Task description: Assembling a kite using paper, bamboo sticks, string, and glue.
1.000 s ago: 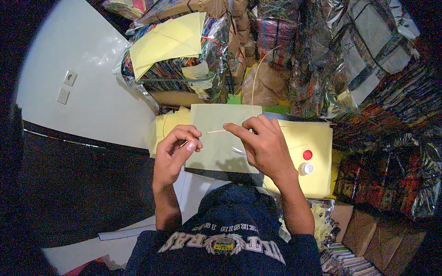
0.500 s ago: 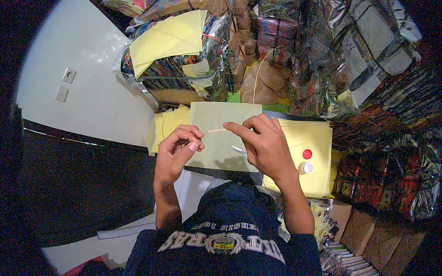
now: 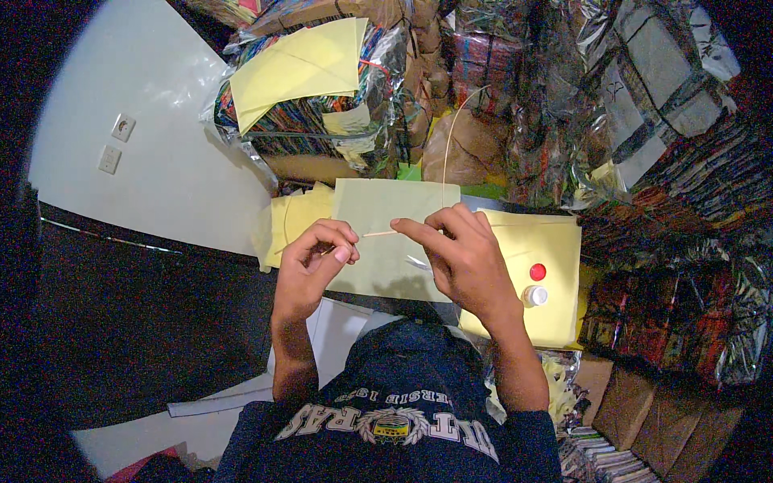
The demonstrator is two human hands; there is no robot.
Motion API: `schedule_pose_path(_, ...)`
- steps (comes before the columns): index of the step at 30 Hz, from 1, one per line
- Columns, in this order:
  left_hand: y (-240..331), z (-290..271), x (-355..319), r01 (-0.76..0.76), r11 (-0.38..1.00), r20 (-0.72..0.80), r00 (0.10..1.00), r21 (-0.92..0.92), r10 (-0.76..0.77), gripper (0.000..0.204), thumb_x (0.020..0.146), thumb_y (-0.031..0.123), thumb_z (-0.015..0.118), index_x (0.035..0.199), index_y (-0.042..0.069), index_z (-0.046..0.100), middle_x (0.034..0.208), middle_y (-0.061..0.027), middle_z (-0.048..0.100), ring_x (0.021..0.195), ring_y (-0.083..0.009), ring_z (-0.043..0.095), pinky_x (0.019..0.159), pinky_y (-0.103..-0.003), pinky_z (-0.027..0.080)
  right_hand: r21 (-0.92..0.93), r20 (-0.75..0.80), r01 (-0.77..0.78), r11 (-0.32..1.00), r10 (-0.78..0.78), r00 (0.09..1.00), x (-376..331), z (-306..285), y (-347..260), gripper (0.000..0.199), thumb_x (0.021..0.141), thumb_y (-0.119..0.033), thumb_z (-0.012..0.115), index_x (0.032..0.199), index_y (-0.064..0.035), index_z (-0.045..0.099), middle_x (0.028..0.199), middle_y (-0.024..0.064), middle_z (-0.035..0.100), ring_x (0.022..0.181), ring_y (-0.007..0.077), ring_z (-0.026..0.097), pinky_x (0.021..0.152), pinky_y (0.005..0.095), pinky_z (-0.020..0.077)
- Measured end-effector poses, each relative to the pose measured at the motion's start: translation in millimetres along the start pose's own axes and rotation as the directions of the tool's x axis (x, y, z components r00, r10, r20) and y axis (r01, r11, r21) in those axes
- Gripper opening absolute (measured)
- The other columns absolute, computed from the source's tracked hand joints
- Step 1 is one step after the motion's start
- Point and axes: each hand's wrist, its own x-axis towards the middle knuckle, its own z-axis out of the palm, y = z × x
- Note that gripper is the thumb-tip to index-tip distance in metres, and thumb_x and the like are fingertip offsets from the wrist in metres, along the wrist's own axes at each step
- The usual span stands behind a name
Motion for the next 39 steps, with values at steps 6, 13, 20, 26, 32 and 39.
schedule_pose_path(6,2,-3,-1,-0.025,1.0,-0.026,0.999,-0.008,0.024,0.006,0.1,-0.004,0.063,0.105,-0.001,0.062,0.117,-0.0096,0.061,0.1,-0.0128,0.061,0.094,-0.028,0.051,0.0,0.119,0.012,1.0,-0.012,0.993,-2,-1,-2,0.068,0.08,0.004,0.065,0.14,-0.0274,0.069,0.086,0.0066,0.054,0.084,0.0258,0.056,0.077,0.0384,0.0459)
schedule_pose_path(13,6,-2,-4,-0.011,0.999,-0.046,0.999,-0.038,0.009,0.005,0.102,-0.001,0.063,0.106,-0.001,0.061,0.119,-0.011,0.061,0.101,-0.0144,0.063,0.094,-0.031,0.053,-0.056,0.134,0.036,0.998,-0.028,0.991,-2,4,-11,0.076,0.076,0.011,0.061,0.14,-0.028,0.07,0.085,0.0078,0.053,0.081,0.0265,0.054,0.076,0.0394,0.0472)
schedule_pose_path(20,2,6,-8,-0.164,0.895,-0.039,0.986,-0.416,0.163,0.009,0.105,0.009,0.058,0.11,0.001,0.058,0.129,-0.0201,0.062,0.101,-0.0202,0.063,0.089,-0.036,0.053,-0.107,0.142,-0.006,0.994,0.021,0.99,-11,15,-6,0.067,0.08,0.006,0.062,0.138,-0.0266,0.069,0.091,0.0063,0.057,0.091,0.0268,0.057,0.085,0.0408,0.0467)
schedule_pose_path(26,8,24,-10,-0.087,0.835,-0.024,0.996,-0.543,0.088,0.009,0.108,0.01,0.054,0.115,0.004,0.052,0.137,-0.025,0.058,0.102,-0.0227,0.063,0.088,-0.036,0.052,-0.089,0.156,-0.028,0.996,0.042,0.987,-13,20,-12,0.052,0.081,-0.001,0.067,0.13,-0.021,0.068,0.098,0.0057,0.06,0.108,0.0302,0.056,0.096,0.0456,0.046)
schedule_pose_path(32,4,16,-10,-0.034,0.694,0.037,0.996,-0.719,0.086,0.009,0.111,0.012,0.047,0.116,0.005,0.049,0.115,-0.0158,0.061,0.095,-0.025,0.063,0.087,-0.035,0.052,-0.117,0.157,-0.006,0.993,0.025,0.987,-15,16,-10,0.047,0.081,-0.004,0.07,0.126,-0.0204,0.068,0.098,0.0062,0.059,0.109,0.0323,0.056,0.1,0.0475,0.0448)
schedule_pose_path(39,4,23,-8,0.016,0.848,-0.042,0.998,-0.53,-0.045,0.01,0.111,0.013,0.049,0.118,0.006,0.048,0.088,-0.0024,0.048,0.08,-0.0158,0.055,0.075,-0.031,0.047,-0.189,0.129,0.071,0.979,-0.047,0.991,-14,16,-10,0.033,0.084,-0.006,0.071,0.116,-0.0181,0.072,0.094,0.0048,0.059,0.105,0.0305,0.055,0.1,0.0476,0.0413)
